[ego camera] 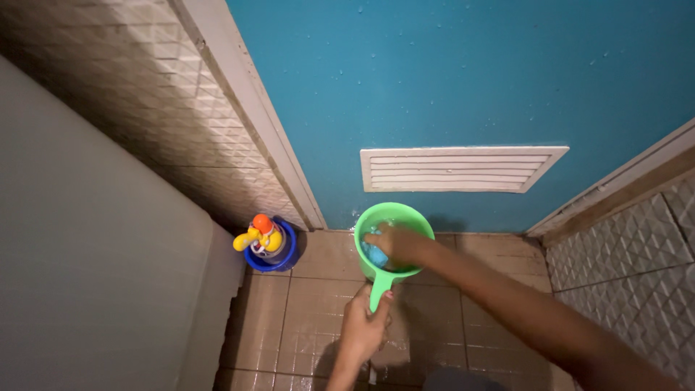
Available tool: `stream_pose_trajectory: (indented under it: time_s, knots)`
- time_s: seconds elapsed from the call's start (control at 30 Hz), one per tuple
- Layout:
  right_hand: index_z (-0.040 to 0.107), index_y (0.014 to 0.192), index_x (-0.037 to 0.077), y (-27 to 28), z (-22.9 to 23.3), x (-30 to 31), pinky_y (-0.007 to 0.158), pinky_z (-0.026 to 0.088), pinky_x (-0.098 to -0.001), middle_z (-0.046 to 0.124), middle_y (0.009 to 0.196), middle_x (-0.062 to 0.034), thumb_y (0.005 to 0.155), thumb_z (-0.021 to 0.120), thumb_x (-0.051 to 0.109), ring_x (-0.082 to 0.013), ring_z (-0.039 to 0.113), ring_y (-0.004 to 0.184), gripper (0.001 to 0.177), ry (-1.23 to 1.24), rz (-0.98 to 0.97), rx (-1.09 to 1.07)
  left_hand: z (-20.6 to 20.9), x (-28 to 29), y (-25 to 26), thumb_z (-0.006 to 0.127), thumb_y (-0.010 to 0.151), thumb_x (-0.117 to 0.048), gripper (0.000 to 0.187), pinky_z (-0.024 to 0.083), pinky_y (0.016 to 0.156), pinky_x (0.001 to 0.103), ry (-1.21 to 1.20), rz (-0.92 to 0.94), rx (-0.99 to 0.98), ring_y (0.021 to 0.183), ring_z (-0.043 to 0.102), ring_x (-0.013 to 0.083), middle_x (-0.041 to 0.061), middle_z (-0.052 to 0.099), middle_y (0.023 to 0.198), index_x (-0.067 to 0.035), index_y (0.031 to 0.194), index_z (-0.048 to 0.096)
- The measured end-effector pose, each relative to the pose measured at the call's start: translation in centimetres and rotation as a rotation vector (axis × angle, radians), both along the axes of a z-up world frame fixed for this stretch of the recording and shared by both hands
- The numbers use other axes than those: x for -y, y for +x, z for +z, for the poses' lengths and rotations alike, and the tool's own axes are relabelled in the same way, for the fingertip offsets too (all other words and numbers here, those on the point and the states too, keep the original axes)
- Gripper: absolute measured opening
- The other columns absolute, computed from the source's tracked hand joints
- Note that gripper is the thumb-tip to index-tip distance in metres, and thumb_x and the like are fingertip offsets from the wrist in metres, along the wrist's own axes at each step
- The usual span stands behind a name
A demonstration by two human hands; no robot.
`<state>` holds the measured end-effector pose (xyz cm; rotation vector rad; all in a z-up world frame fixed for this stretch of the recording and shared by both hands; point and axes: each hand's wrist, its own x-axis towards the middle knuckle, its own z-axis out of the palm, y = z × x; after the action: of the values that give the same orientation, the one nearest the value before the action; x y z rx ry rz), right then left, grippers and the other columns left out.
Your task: The person wipes the top of a washing machine with a blue cloth, then uses a green scoop to pour water from a black basin onto the cloth and continues wiping. The person then moves to a blue door and wipes it with the same cloth, repeatedly dipping the cloth into the scoop to wet it.
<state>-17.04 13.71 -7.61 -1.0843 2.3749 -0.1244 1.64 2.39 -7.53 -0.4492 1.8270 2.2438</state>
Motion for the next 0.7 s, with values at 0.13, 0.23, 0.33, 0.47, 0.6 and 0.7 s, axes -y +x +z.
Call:
stream_pose_trajectory:
  time_s: [0.13,0.23,0.33,0.47,0.6,0.7]
  knots:
    - [0.066,0.127,0.013,-0.2,-1.4,0.4,0.090,0.058,-0.0448,0.073,0.109,-0.0231,0.070,0.078,0.015,-0.0370,0.073,0.099,0.058,0.056,-0.004,0.011,0.3,0.1,-0.1,0.061,0.100,-0.027,0.019,0.032,0.038,0.027,0.026,0.011,0.121,0.042,0.044,0.0064,-0.003,0.052,0.056,-0.008,0.106,0.062]
    - [0.075,0.113,0.011,-0.6,-0.9,0.9,0.081,0.058,-0.0467,0.072,0.098,-0.0242,0.068,0.074,0.013,-0.0378,0.071,0.092,0.045,-0.016,-0.166,-0.024,0.5,0.4,0.0,0.061,0.099,-0.028,0.021,0.028,0.036,0.029,0.088,0.027,0.201,0.039,0.039,0.0088,-0.001,0.047,0.054,-0.008,0.104,0.060]
    - [0.076,0.107,0.012,-1.0,0.3,1.2,0.083,0.060,-0.0415,0.077,0.093,-0.0213,0.074,0.067,0.017,-0.0344,0.075,0.083,0.035,-0.012,-0.155,-0.099,0.2,0.7,0.1,0.062,0.099,-0.029,0.023,0.032,0.038,0.028,0.070,0.038,0.158,0.042,0.043,0.0092,0.000,0.051,0.057,-0.007,0.100,0.060]
    - [0.073,0.113,0.012,-1.0,2.1,1.8,0.075,0.061,-0.0426,0.075,0.091,-0.0202,0.073,0.071,0.018,-0.0333,0.074,0.076,0.041,-0.331,-0.381,0.001,-0.5,1.4,0.4,0.065,0.098,-0.031,0.023,0.041,0.041,0.027,-0.044,0.085,0.097,0.049,0.053,0.0075,0.000,0.058,0.061,-0.008,0.098,0.064]
    - [0.071,0.114,0.014,-1.1,4.3,3.1,0.071,0.065,-0.0401,0.077,0.092,-0.0147,0.075,0.069,0.018,-0.0271,0.077,0.076,0.040,-0.418,-0.615,0.215,-1.2,2.6,1.0,0.064,0.097,-0.033,0.024,0.042,0.042,0.028,-0.096,0.084,0.152,0.048,0.052,0.0092,0.000,0.059,0.061,-0.009,0.099,0.064]
    - [0.073,0.110,0.012,-1.3,6.9,3.5,0.075,0.062,-0.0408,0.078,0.095,-0.0133,0.074,0.072,0.018,-0.0275,0.078,0.083,0.036,-0.689,-0.425,0.044,-1.5,3.3,1.5,0.065,0.098,-0.032,0.026,0.035,0.039,0.030,0.010,0.097,0.217,0.043,0.045,0.0122,0.002,0.054,0.060,-0.007,0.101,0.061]
